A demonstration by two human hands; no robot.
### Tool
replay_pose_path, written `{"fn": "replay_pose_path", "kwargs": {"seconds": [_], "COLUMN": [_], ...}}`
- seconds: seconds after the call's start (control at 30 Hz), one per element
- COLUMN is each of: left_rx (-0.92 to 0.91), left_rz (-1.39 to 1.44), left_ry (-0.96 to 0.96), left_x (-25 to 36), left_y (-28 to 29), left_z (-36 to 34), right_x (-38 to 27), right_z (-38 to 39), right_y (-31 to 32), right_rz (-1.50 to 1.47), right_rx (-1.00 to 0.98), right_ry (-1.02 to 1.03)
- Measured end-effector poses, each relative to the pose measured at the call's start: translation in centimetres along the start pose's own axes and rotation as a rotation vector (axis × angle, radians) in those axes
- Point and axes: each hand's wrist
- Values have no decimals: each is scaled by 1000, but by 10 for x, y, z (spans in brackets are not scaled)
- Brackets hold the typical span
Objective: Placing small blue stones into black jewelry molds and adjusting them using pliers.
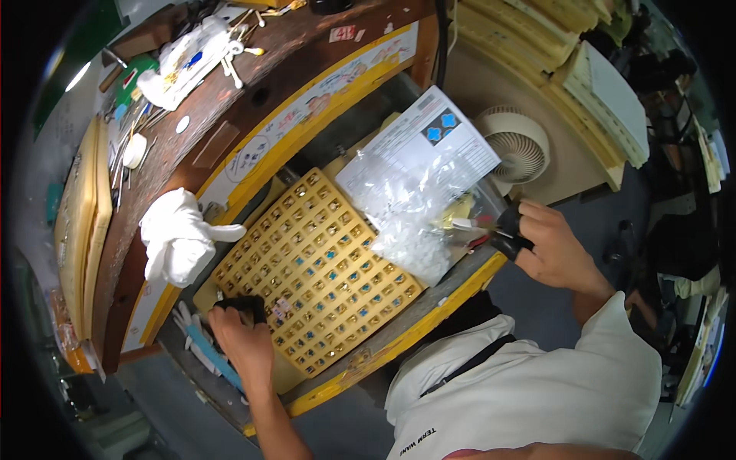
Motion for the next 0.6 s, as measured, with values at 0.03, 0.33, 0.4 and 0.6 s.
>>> {"fn": "replay_pose_path", "kwargs": {"seconds": [0.03, 0.33, 0.4, 0.6], "left_rx": [-19, -43, 88, 9], "left_rz": [-13, 71, 79, 649], "left_ry": [-4, 153, 109, 247], "left_x": [3, -16, -11, 63], "left_y": [-1, -15, -12, 1], "left_z": [-1, 1, 4, -2], "right_x": [2, 4, 3, -7], "right_z": [1, -4, -10, -44], "right_y": [3, -11, -10, -20], "right_rz": [196, 577, 561, 341], "right_rx": [14, -89, -32, 99], "right_ry": [50, 201, 260, 227]}}
Point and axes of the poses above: each hand's wrist, its own z-axis away from the middle knuckle, its own y-axis out of the back of the hand, x = y × z, and after that the axes turned 12 degrees about x, right-handed
